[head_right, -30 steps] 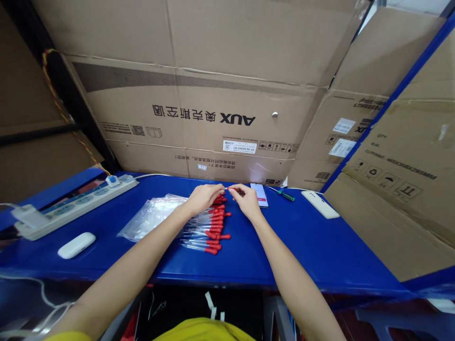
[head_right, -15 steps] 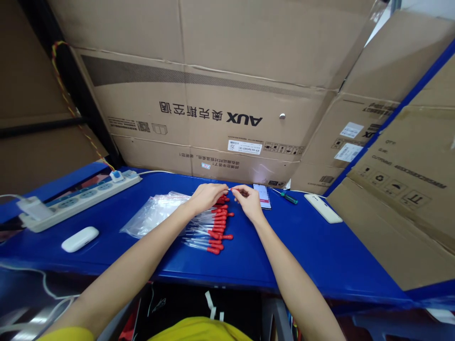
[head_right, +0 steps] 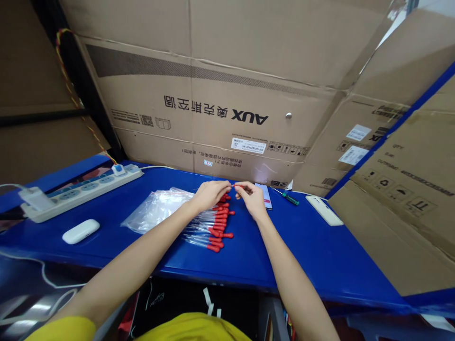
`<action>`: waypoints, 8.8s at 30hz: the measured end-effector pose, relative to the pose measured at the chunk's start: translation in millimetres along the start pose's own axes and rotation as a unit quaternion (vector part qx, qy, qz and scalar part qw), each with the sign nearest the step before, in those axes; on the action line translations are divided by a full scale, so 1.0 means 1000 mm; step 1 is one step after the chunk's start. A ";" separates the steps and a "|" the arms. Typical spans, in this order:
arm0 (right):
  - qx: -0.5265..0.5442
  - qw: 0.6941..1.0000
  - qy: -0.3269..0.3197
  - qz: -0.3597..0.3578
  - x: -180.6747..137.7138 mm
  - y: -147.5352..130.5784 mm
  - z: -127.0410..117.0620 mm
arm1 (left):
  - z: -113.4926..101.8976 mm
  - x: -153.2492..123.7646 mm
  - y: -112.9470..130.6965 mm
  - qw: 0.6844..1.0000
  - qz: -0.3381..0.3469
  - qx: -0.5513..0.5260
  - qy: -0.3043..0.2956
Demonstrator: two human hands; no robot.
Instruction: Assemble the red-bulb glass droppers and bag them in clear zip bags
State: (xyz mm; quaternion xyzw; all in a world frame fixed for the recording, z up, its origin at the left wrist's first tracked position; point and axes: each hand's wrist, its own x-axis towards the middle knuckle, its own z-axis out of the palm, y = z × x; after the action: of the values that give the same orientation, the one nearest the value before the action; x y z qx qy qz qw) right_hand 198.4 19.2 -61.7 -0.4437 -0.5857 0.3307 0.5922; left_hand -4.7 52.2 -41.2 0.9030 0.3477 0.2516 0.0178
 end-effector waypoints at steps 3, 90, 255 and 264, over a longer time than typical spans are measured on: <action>0.020 1.000 0.002 0.001 0.002 0.000 0.000 | -0.002 0.001 -0.001 0.999 0.003 -0.022 0.033; 0.054 0.998 0.015 -0.024 0.000 -0.009 0.001 | -0.005 0.003 -0.013 0.982 0.085 -0.154 0.063; 0.123 0.992 -0.022 -0.007 -0.009 -0.016 -0.002 | -0.013 0.004 0.000 0.951 0.089 -0.292 0.050; 0.133 0.991 -0.025 -0.005 -0.009 -0.015 -0.002 | -0.014 0.004 0.005 0.944 0.067 -0.321 0.036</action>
State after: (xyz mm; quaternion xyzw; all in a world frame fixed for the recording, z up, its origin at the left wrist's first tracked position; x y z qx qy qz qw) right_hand 197.9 4.6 -51.8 -0.3495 -0.5533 0.4136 0.6330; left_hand -5.3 49.2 -26.1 0.8608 0.1876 0.3831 0.2777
